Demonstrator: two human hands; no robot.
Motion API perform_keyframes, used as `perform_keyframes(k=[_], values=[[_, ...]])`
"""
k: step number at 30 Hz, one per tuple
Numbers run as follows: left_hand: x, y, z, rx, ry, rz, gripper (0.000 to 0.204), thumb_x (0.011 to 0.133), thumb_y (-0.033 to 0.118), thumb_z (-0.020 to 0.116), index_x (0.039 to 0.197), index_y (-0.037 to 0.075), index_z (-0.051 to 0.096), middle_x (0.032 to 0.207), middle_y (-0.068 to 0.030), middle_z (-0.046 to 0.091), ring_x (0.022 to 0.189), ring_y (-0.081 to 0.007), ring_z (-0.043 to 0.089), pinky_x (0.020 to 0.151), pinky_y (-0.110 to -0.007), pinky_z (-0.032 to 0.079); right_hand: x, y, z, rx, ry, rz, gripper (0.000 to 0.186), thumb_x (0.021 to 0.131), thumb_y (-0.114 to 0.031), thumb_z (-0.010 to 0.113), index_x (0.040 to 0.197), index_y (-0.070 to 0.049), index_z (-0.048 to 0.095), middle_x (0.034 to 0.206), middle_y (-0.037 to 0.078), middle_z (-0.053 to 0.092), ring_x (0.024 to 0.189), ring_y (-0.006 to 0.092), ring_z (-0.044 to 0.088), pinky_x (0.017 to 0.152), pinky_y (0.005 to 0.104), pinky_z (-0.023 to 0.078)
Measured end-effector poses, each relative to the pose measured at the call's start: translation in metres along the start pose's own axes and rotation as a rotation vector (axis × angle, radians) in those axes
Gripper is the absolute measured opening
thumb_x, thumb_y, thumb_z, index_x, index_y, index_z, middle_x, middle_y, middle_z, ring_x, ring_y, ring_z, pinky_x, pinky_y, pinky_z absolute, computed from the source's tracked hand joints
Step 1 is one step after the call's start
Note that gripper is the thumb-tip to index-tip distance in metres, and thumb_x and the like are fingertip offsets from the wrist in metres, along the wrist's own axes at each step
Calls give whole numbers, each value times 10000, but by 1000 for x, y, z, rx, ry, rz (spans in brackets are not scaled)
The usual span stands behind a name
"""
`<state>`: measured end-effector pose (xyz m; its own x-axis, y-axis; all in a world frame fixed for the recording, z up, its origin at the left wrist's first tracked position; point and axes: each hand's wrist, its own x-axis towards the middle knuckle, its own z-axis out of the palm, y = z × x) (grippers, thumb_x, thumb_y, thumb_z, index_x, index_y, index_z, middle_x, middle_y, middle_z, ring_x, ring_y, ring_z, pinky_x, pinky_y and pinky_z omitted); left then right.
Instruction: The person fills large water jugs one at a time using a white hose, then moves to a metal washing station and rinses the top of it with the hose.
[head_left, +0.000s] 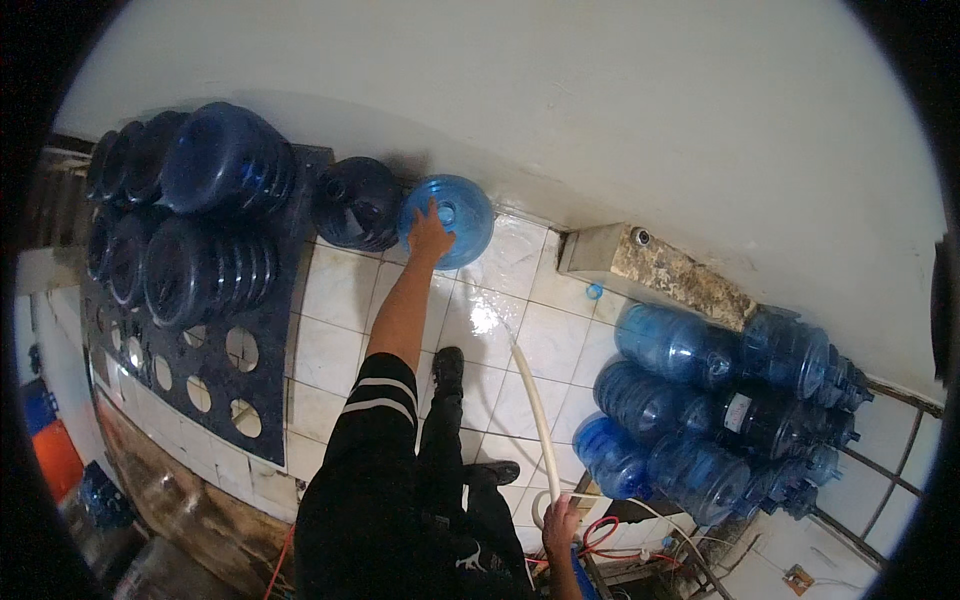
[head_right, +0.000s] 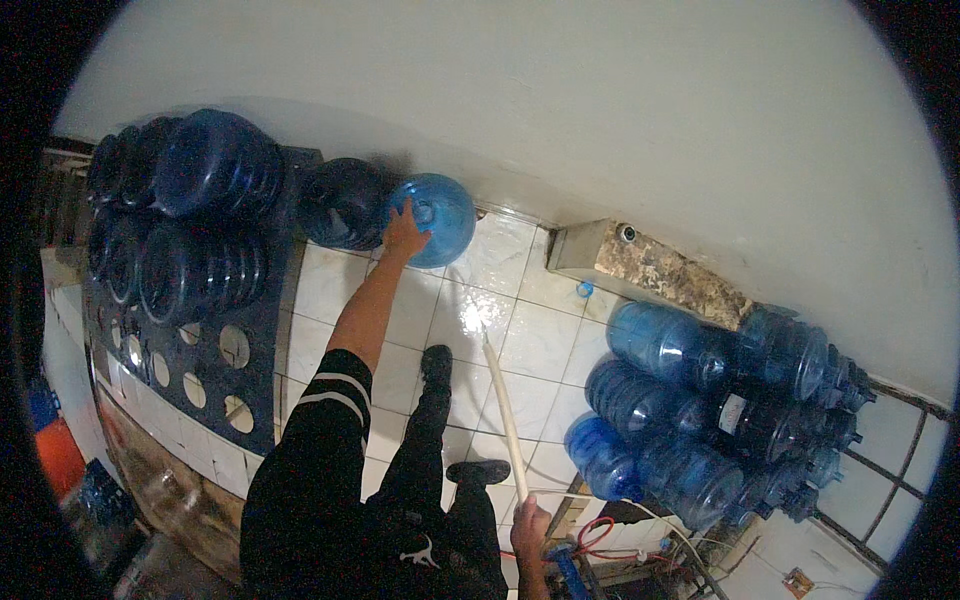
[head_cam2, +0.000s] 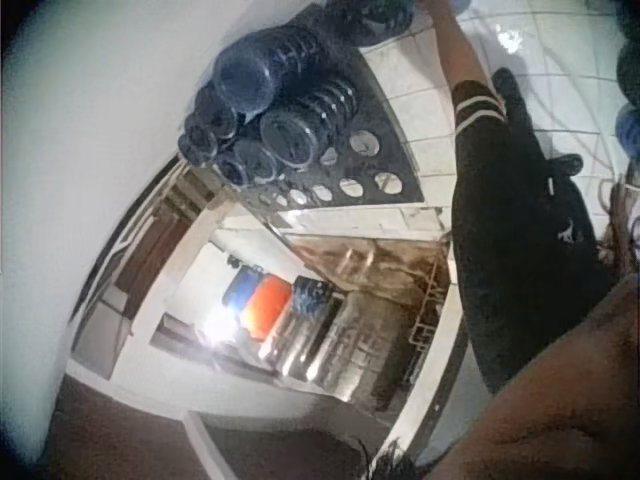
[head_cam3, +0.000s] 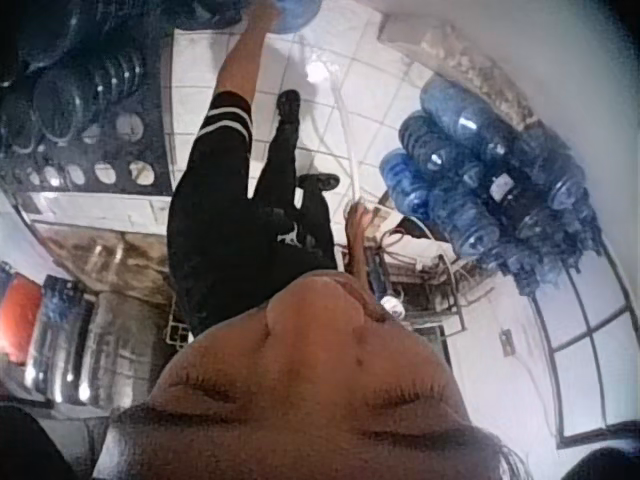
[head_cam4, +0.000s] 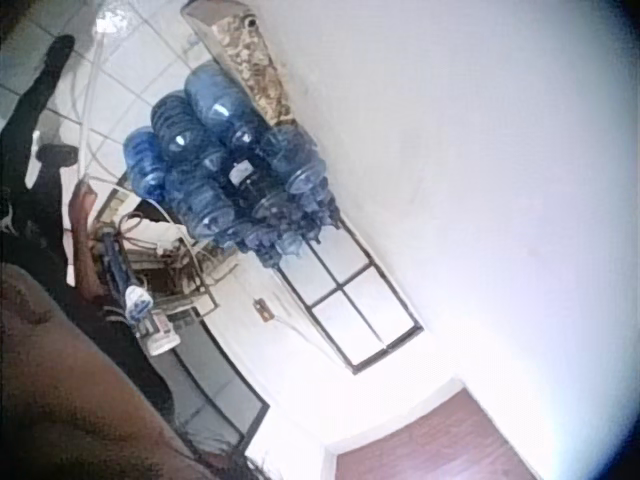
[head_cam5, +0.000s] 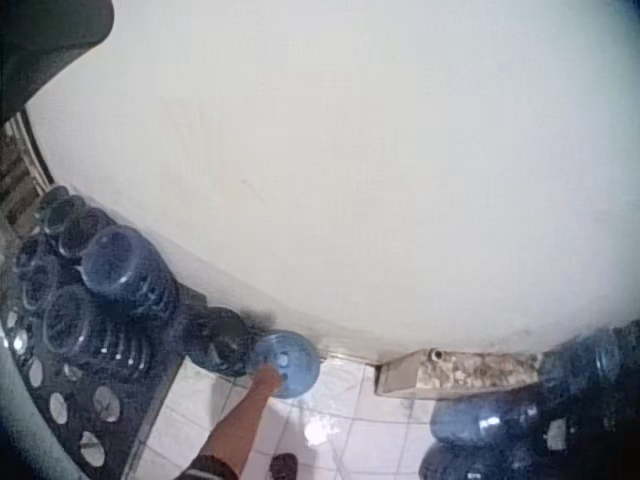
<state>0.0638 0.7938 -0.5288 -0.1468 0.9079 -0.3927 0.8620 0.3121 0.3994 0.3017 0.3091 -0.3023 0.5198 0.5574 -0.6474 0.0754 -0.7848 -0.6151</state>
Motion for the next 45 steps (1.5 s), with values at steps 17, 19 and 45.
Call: perform_keyframes(k=[17, 19, 45], values=[[-96, -20, 47, -47, 56, 46, 679, 722, 327, 697, 1248, 31, 384, 1043, -209, 574, 909, -361, 585, 755, -450, 464, -27, -1, -40, -274, -221, -49, 557, 943, -336, 367, 549, 40, 484, 429, 80, 406, 411, 155, 382, 421, 365, 308], [-130, -14, 24, -143, 176, 72, 615, 711, 341, 703, 1189, 52, 447, 983, -191, 601, 891, -358, 591, 753, -447, 462, -40, 4, -55, -286, -246, -109, 547, 941, -327, 375, 558, 47, 489, 431, 93, 399, 416, 161, 380, 427, 372, 316], [-557, 136, -122, -894, 702, 478, 325, 629, 211, 772, 819, 14, 596, 705, -86, 617, 644, -158, 583, 623, -296, 477, -202, 68, -277, 93, -106, -898, 308, 914, -169, 445, 682, 13, 534, 494, 7, 351, 449, 78, 327, 427, 278, 254]])
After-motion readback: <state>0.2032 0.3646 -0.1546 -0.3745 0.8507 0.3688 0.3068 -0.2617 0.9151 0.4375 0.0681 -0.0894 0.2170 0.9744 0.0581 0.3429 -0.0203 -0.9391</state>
